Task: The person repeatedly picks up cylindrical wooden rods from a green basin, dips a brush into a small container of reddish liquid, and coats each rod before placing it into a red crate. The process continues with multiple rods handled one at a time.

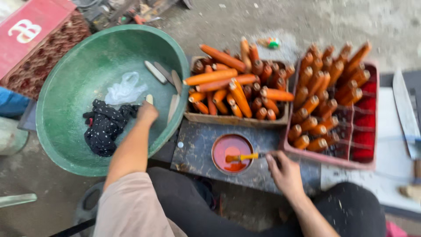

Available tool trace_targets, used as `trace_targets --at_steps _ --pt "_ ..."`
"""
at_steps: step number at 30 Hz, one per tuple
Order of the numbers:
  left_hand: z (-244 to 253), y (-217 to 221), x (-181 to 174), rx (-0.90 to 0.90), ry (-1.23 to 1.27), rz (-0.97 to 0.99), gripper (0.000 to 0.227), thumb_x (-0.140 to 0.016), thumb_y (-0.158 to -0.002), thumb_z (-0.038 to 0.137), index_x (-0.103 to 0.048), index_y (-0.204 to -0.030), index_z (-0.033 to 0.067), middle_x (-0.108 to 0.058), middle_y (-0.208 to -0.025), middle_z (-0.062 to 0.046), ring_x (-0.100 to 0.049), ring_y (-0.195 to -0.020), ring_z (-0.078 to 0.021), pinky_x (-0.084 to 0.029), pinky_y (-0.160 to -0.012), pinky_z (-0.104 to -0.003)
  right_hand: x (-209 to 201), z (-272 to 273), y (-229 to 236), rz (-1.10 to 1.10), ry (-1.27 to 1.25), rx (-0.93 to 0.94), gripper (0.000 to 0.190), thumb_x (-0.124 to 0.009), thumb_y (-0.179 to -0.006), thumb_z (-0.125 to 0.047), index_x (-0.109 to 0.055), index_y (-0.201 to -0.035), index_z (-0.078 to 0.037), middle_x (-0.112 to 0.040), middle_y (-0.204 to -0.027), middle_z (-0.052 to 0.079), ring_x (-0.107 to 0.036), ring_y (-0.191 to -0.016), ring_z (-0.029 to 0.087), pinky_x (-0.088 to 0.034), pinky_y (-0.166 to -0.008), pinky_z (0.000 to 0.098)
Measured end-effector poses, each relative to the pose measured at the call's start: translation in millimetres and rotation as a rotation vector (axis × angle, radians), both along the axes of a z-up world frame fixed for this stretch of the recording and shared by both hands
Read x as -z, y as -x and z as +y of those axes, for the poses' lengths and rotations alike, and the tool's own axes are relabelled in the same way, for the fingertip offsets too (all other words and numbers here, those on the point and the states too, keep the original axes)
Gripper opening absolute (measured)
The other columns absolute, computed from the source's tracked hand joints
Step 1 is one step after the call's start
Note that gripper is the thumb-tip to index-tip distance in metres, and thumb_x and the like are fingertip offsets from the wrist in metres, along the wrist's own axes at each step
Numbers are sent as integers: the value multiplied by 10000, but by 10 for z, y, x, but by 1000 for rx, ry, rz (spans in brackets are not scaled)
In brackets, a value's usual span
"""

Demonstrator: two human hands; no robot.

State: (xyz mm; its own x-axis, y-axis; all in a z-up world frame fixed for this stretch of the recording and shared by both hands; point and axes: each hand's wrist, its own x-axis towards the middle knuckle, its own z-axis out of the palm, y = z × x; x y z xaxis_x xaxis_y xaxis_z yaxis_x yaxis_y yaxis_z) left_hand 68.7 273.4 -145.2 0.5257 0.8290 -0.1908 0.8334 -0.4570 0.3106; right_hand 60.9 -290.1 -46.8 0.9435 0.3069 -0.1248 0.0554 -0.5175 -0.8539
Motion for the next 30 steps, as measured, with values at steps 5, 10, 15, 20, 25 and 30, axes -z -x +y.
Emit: trace_targets --at_steps 5,10,15,20,25,30 --pt "-435 504 -1791 350 -258 21 435 -758 -953 264 -644 -1084 -135 -707 -804 -279 -689 -780 -394 -542 -738 -483 152 56 -40 -198 111 -22 364 -696 -918 -322 -646 -1157 -52 -714 -888 176 -720 -743 349 -556 -651 453" --pt "-1410 1070 -2952 469 16 18 279 -685 -959 215 -741 -1158 28 -724 -920 -187 -732 -752 -293 -558 -723 -421 426 181 -27 -97 193 -72 489 -706 -928 -376 -584 -1274 -52 -721 -874 213 -709 -827 408 -556 -710 504" --pt "-2239 1018 -2517 864 77 -232 232 -675 -921 128 -736 -1134 61 -659 -1112 -157 -659 -1045 -332 -510 -932 -416 586 335 -23 -96 -17 -40 280 -678 -979 -305 -672 -1110 -58 -752 -893 192 -738 -856 375 -578 -755 462" --pt "-2818 776 -1611 690 154 -333 203 -748 -881 166 -698 -1021 27 -710 -1016 -194 -691 -971 -353 -538 -860 -439 433 447 71 -236 -69 -74 229 -707 -930 -240 -678 -1061 -55 -750 -913 178 -730 -859 381 -574 -744 453" --pt "-2835 767 -1101 608 356 -304 194 -638 -973 155 -653 -1122 31 -745 -846 -171 -756 -730 -268 -583 -708 -403 453 462 151 -264 -108 -170 234 -716 -913 -222 -686 -1067 -49 -741 -939 202 -727 -879 376 -572 -762 445" --pt "-2699 605 -898 528 392 -388 243 -604 -996 140 -560 -1181 -13 -758 -833 -178 -760 -713 -224 -592 -691 -374 443 503 13 -124 -121 -86 207 -668 -980 -230 -680 -1068 -43 -737 -925 210 -741 -861 360 -575 -757 434"
